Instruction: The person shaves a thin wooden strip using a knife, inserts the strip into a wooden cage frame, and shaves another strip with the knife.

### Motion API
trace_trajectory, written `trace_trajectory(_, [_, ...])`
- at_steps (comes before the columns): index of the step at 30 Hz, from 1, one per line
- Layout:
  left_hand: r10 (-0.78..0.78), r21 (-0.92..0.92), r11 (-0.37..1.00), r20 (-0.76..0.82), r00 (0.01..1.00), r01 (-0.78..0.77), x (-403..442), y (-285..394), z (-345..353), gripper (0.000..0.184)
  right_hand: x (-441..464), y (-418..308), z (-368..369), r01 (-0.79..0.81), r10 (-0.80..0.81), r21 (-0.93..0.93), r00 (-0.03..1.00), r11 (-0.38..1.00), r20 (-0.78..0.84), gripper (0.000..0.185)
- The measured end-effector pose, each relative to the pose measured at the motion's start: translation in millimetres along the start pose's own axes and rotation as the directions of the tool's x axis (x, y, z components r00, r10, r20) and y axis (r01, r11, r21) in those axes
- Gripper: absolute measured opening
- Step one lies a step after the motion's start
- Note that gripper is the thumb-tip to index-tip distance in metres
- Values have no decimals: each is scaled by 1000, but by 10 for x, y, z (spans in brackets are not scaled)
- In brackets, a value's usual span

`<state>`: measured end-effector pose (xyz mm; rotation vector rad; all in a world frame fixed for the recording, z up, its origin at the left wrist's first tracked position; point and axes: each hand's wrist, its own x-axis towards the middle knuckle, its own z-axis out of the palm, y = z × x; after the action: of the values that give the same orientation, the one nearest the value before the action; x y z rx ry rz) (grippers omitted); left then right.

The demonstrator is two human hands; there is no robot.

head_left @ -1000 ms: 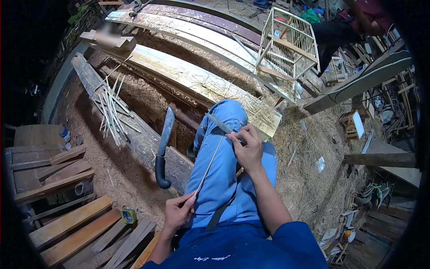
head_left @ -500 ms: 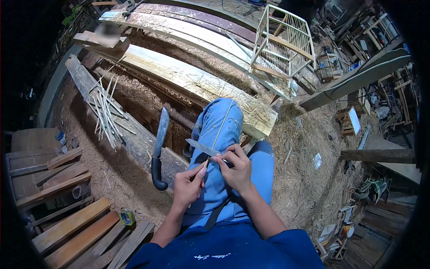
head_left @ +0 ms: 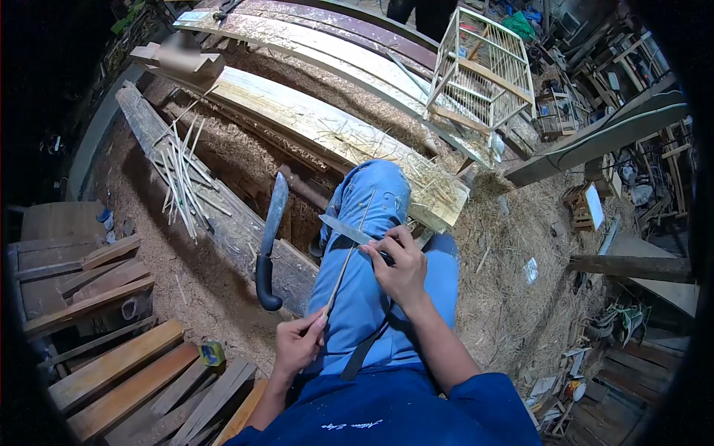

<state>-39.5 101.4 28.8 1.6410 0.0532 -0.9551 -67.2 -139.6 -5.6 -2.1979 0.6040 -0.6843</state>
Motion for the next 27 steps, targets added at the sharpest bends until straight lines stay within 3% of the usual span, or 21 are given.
trace_trajectory(9, [-52, 39, 998, 31, 998, 51, -353, -162, -297, 31, 50, -28, -34, -31, 28, -58, 998, 998, -54, 17])
trace_trajectory(11, [-50, 45, 998, 22, 999, 49, -270, -74, -214, 34, 35, -79, -65, -71, 70, -19, 996, 997, -47, 17])
trace_trajectory(13, [20, 152, 988, 115, 993, -38, -78, 43, -38, 39, -7, -50, -68, -32, 32, 10, 999, 999, -36, 18])
trace_trajectory(19, [146, 128, 976, 200, 969, -174, 593, 569, 644, 32, -133, -8, -178, -6, 3, 72, 999, 997, 42, 18])
trace_trajectory(23, [112, 161, 977, 171, 979, -139, 712, 608, 723, 31, -82, 43, -195, -27, 24, 153, 999, 988, 21, 12])
trace_trajectory(27, [100, 76, 990, 177, 979, -115, 735, 510, 639, 31, -136, 32, -67, -4, 8, 160, 1000, 987, -19, 11])
